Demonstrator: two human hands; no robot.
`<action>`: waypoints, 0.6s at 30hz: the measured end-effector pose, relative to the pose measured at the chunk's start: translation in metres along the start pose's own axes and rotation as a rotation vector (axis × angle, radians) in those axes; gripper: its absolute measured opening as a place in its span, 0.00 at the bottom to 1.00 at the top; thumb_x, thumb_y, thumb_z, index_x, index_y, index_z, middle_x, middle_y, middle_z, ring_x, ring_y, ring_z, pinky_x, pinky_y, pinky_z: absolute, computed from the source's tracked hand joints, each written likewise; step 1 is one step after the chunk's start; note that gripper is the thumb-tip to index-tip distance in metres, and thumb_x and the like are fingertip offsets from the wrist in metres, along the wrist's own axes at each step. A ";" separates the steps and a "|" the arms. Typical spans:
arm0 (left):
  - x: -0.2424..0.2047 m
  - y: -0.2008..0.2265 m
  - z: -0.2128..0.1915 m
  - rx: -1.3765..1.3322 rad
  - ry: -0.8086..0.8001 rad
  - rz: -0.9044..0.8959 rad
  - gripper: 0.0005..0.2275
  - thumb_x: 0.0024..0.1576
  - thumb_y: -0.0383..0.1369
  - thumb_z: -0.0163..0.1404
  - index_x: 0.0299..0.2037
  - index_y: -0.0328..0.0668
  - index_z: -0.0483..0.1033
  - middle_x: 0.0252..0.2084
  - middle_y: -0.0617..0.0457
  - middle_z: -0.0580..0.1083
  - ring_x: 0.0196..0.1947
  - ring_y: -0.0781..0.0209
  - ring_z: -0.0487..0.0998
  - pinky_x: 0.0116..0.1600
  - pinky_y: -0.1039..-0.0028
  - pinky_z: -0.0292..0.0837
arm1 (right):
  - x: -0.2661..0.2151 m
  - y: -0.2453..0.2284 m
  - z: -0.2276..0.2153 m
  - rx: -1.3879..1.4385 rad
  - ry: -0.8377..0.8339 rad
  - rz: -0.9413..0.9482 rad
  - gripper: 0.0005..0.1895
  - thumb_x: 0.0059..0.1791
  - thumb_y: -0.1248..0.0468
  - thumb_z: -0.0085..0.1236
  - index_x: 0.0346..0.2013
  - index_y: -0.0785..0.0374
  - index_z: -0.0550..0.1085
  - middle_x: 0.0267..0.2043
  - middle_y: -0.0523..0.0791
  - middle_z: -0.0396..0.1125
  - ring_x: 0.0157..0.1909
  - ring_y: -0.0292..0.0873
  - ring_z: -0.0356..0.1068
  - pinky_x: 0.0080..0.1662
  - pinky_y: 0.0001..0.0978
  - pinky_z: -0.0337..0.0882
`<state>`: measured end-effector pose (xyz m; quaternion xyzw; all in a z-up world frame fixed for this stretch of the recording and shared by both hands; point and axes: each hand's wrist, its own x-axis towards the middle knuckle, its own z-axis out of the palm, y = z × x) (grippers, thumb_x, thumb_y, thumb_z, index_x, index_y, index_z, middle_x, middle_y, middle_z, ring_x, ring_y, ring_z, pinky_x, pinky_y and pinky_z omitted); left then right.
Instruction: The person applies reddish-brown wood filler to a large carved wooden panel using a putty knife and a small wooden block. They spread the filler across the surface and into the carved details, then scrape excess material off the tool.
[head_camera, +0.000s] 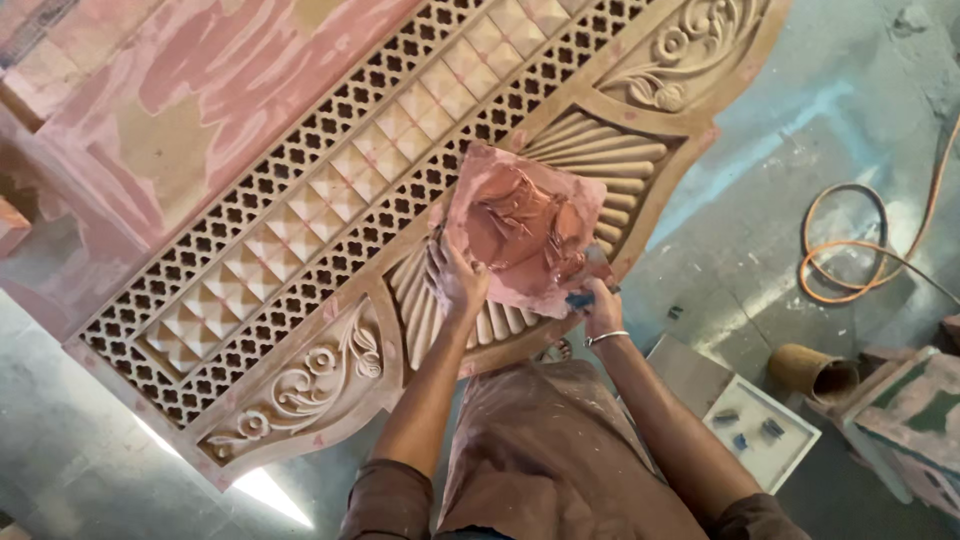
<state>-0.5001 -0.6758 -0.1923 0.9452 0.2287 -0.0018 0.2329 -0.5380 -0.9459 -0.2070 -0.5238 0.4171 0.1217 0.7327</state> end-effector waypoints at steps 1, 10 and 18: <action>-0.003 0.001 0.000 -0.005 -0.031 -0.033 0.37 0.50 0.37 0.58 0.71 0.40 0.58 0.67 0.36 0.66 0.67 0.39 0.64 0.69 0.45 0.56 | -0.001 0.006 -0.002 0.029 -0.010 0.004 0.08 0.49 0.59 0.56 0.39 0.60 0.73 0.32 0.47 0.70 0.31 0.43 0.72 0.32 0.37 0.68; 0.050 -0.031 -0.017 -1.275 -0.623 -0.303 0.31 0.54 0.41 0.60 0.65 0.33 0.66 0.57 0.40 0.72 0.53 0.49 0.76 0.56 0.58 0.71 | 0.001 -0.043 -0.020 0.085 -0.056 0.264 0.08 0.44 0.58 0.56 0.35 0.54 0.69 0.29 0.46 0.68 0.30 0.50 0.70 0.30 0.51 0.69; -0.026 0.029 -0.082 -1.218 -0.922 -0.603 0.19 0.58 0.33 0.55 0.59 0.36 0.72 0.51 0.50 0.80 0.46 0.65 0.82 0.51 0.71 0.78 | 0.005 -0.095 -0.077 0.037 -0.033 0.151 0.10 0.45 0.65 0.55 0.38 0.46 0.71 0.33 0.40 0.70 0.37 0.44 0.71 0.39 0.46 0.70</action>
